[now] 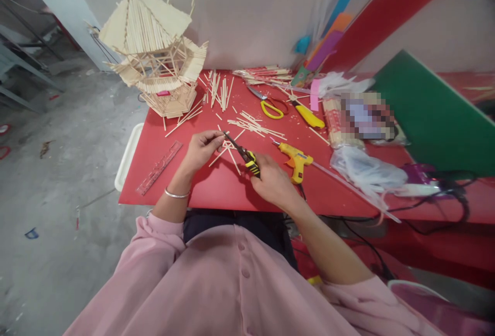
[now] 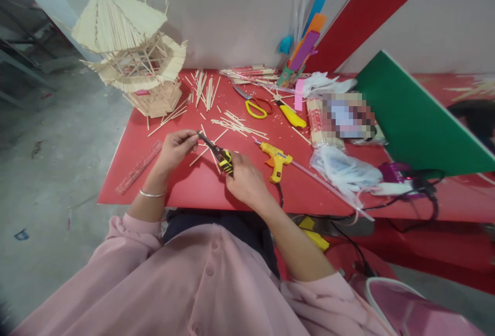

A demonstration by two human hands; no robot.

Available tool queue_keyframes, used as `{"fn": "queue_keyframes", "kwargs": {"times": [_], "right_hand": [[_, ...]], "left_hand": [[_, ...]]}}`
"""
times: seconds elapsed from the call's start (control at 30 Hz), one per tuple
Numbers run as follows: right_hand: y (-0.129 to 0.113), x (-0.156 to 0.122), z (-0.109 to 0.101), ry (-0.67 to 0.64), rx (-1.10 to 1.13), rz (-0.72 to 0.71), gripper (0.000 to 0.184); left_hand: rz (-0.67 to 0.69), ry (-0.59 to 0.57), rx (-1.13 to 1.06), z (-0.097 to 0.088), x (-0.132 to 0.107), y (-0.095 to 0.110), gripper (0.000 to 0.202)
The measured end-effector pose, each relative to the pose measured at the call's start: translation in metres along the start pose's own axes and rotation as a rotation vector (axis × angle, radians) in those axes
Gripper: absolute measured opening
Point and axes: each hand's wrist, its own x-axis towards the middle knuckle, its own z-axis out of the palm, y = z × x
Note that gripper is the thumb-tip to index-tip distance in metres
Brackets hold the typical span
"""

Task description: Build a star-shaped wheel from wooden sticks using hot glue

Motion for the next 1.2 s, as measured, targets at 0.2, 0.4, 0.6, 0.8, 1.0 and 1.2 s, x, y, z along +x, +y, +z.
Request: {"fn": "queue_keyframes", "kwargs": {"times": [0.2, 0.4, 0.6, 0.8, 1.0, 1.2], "right_hand": [[0.001, 0.000, 0.001, 0.026, -0.069, -0.027, 0.055], [-0.005, 0.002, -0.002, 0.066, -0.259, -0.039, 0.054], [-0.011, 0.001, -0.002, 0.098, -0.300, 0.043, 0.059], [-0.012, 0.002, 0.000, 0.099, -0.300, 0.038, 0.062], [-0.013, -0.001, -0.002, 0.035, -0.242, 0.092, 0.061], [-0.012, -0.004, -0.007, -0.021, -0.221, 0.163, 0.058]], "left_hand": [[-0.020, 0.005, -0.002, 0.001, -0.001, 0.002, 0.033], [-0.012, -0.013, -0.024, 0.002, 0.000, 0.002, 0.030], [-0.022, -0.015, -0.007, 0.002, 0.000, 0.002, 0.030], [-0.015, -0.025, -0.008, 0.003, -0.001, 0.002, 0.029], [-0.010, 0.021, -0.042, 0.002, 0.001, -0.004, 0.031], [-0.016, 0.191, -0.089, -0.002, 0.007, -0.015, 0.028]]}}
